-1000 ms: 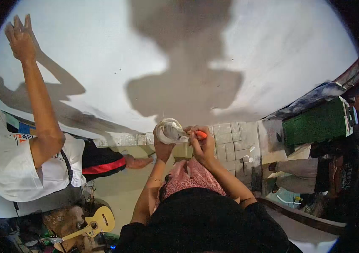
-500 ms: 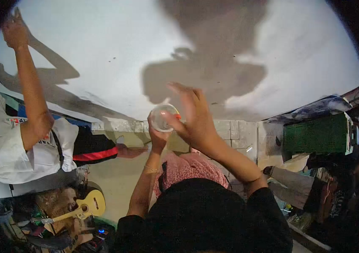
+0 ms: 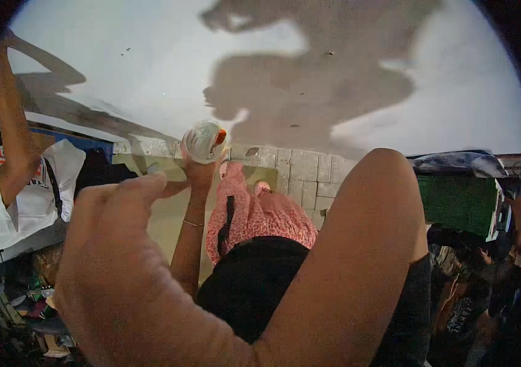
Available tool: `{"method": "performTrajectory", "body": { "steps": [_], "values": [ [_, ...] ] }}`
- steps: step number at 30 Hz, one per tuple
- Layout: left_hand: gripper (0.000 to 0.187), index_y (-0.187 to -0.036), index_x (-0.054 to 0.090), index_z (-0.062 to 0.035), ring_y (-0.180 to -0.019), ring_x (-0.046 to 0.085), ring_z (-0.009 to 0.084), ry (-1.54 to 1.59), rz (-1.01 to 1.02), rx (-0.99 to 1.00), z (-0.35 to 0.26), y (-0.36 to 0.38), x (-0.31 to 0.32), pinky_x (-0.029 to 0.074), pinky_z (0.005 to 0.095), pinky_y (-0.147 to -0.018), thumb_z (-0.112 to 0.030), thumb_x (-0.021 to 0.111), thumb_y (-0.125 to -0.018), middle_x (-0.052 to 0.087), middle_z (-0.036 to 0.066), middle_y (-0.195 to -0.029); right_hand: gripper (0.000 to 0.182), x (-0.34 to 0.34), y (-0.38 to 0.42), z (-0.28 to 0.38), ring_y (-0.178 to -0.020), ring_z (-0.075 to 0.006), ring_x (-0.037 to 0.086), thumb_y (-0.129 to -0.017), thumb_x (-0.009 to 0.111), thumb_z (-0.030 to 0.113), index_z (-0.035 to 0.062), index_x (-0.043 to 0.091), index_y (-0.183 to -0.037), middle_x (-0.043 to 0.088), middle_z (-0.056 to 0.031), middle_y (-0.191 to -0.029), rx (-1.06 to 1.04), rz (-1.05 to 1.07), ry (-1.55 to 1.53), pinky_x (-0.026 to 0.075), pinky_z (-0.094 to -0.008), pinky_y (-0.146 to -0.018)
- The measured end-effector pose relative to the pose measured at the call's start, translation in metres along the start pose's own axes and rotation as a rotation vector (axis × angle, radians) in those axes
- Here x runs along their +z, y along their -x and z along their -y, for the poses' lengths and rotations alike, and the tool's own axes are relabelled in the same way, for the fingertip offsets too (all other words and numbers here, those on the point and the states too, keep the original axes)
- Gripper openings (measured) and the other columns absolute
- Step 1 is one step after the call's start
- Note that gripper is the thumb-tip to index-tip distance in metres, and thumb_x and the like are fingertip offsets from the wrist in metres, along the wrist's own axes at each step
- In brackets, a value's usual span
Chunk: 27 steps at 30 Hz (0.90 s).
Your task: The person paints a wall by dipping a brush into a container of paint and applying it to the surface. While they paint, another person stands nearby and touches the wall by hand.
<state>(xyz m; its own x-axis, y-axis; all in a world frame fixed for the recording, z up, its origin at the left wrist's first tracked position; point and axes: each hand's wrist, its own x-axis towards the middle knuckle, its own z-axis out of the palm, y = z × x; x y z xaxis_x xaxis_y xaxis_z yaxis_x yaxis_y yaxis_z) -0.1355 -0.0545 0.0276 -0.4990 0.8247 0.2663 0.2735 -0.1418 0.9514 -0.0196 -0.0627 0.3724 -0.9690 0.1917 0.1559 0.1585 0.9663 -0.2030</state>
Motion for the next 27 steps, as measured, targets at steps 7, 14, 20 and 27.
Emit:
{"method": "performTrajectory", "body": {
  "steps": [7,14,20,27],
  "values": [
    [0.077,-0.128,0.039,-0.0034,-0.110,0.053,0.0267,-0.005,-0.009,0.023,-0.006,-0.004,0.017,0.044,0.0368,-0.094,-0.014,0.082,-0.065,0.051,0.014,-0.119,0.039,-0.013,0.022,-0.007,-0.094,-0.0260,0.058,-0.077,0.066,0.024,0.0026,0.057,-0.109,0.062,-0.0133,-0.096,0.059,0.055,0.055,0.048,-0.0393,-0.080],
    [0.078,-0.129,0.039,-0.0030,-0.111,0.053,0.0272,0.012,0.028,0.060,-0.004,-0.020,0.046,0.044,0.0372,-0.094,-0.014,0.082,-0.065,0.050,0.014,-0.120,0.042,-0.020,0.056,-0.024,-0.094,-0.0256,0.059,-0.076,0.068,0.023,0.0028,0.055,-0.111,0.062,-0.0135,-0.099,0.270,0.123,0.051,0.049,-0.0385,-0.080],
    [0.079,-0.129,0.039,-0.0027,-0.111,0.053,0.0276,-0.011,0.029,0.081,-0.009,-0.027,0.057,0.044,0.0375,-0.094,-0.014,0.083,-0.064,0.050,0.015,-0.120,0.044,-0.040,0.069,-0.029,-0.094,-0.0252,0.060,-0.076,0.069,0.021,0.0029,0.053,-0.113,0.062,-0.0137,-0.101,0.430,0.155,0.042,0.051,-0.0377,-0.079],
    [0.080,-0.130,0.039,-0.0024,-0.111,0.053,0.0280,-0.021,0.008,0.140,-0.008,-0.033,0.089,0.045,0.0379,-0.094,-0.013,0.083,-0.064,0.050,0.015,-0.121,0.093,0.013,0.112,-0.108,-0.097,-0.0283,0.056,-0.059,0.084,0.028,0.0027,0.037,-0.135,0.050,-0.0190,-0.119,0.578,-0.301,0.072,0.049,-0.0405,-0.082]
  ]
}}
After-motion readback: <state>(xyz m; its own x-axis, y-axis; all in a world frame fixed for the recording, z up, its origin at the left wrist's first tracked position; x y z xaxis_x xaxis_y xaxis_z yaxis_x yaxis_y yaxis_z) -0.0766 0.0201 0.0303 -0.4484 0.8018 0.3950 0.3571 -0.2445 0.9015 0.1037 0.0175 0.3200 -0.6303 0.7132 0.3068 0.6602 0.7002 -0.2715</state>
